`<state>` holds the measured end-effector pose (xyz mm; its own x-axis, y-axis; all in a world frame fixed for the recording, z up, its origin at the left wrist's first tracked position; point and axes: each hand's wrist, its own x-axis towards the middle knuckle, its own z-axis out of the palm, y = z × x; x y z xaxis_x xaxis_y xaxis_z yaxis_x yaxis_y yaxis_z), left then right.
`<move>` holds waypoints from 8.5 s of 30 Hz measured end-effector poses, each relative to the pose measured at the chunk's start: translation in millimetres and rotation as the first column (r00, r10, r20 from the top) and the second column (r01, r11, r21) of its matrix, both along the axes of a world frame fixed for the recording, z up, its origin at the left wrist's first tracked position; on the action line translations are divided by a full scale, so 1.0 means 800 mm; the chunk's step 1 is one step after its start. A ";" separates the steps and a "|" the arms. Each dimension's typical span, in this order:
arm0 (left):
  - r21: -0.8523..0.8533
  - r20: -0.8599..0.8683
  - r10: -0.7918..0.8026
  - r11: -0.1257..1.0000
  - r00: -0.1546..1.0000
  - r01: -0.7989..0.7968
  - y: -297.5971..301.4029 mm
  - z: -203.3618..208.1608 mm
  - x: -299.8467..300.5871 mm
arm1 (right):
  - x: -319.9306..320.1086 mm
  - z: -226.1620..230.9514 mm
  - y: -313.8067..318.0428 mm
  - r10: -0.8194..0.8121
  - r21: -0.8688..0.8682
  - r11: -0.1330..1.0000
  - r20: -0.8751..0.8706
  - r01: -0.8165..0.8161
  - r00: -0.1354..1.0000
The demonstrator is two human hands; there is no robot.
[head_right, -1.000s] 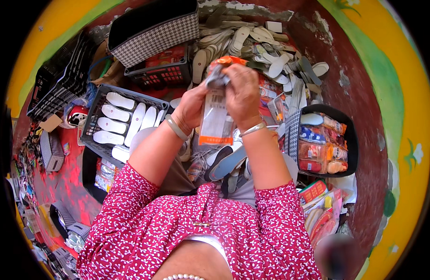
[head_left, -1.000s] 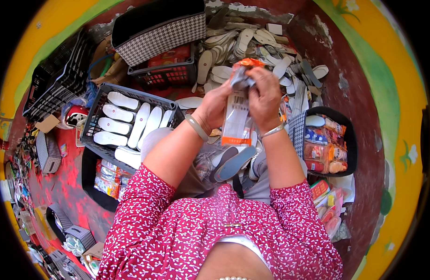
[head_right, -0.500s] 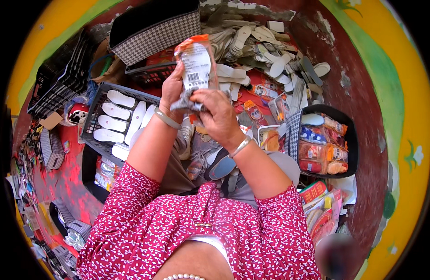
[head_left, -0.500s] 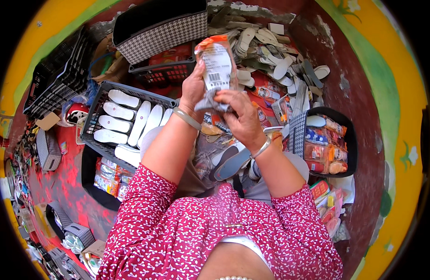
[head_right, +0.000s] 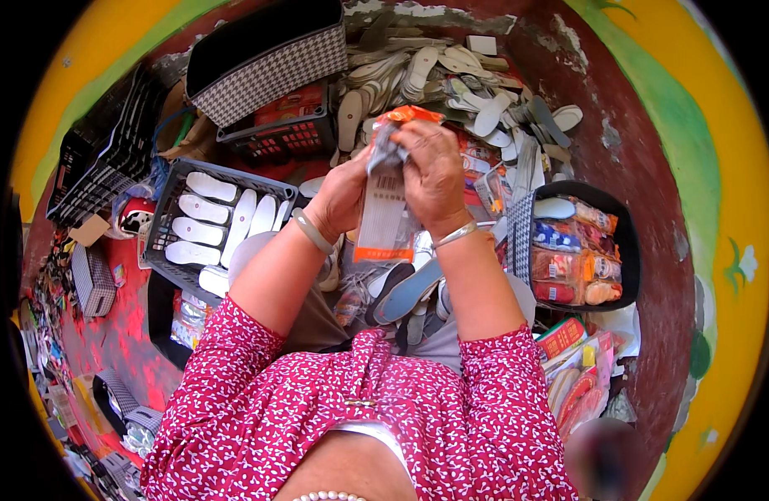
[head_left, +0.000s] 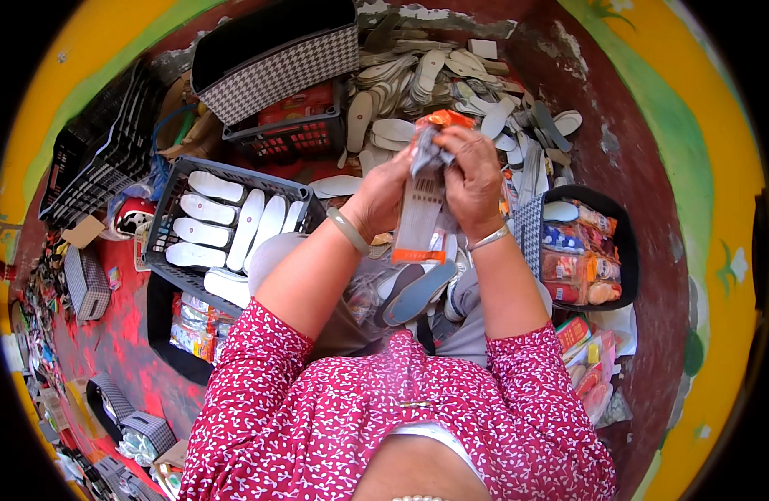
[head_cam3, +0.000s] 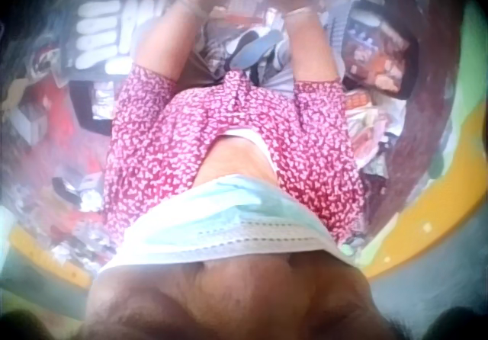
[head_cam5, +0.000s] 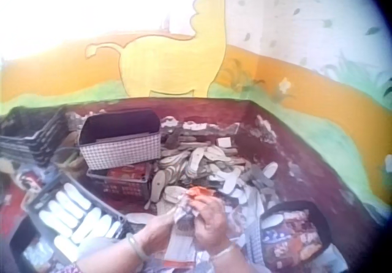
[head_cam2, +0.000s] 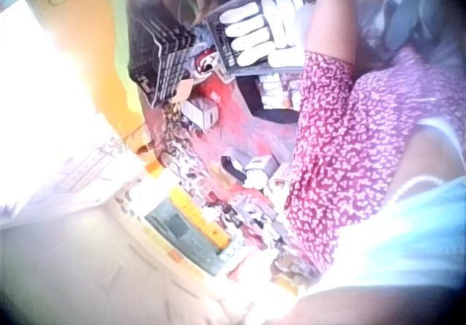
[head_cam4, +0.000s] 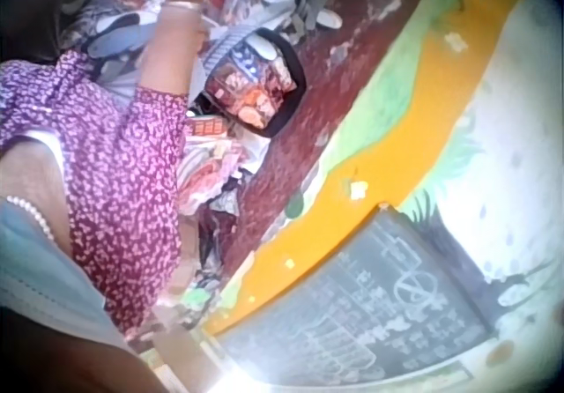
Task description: The person picks up shoe insoles and places them into plastic packages by hand, occasionally wiping the insoles with a cloth. They move the packed items into crates and boxes on the floor.
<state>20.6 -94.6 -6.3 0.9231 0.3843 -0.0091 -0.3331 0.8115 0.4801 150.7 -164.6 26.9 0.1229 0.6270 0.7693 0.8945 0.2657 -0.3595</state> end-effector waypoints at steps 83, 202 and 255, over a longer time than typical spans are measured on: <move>0.087 0.018 0.106 0.990 0.994 -0.107 0.018 0.013 -0.013 | 0.062 -0.020 -0.001 -0.142 -0.026 0.989 -0.401 0.144 0.905; 0.055 0.022 0.019 0.998 1.000 -0.021 0.007 0.004 -0.005 | 0.011 -0.002 -0.013 0.115 0.011 0.993 -0.404 -0.121 0.908; -0.180 -0.045 0.133 0.974 0.990 -0.139 0.000 -0.008 0.005 | -0.009 -0.051 0.022 -0.081 -0.044 0.996 -0.131 0.076 0.988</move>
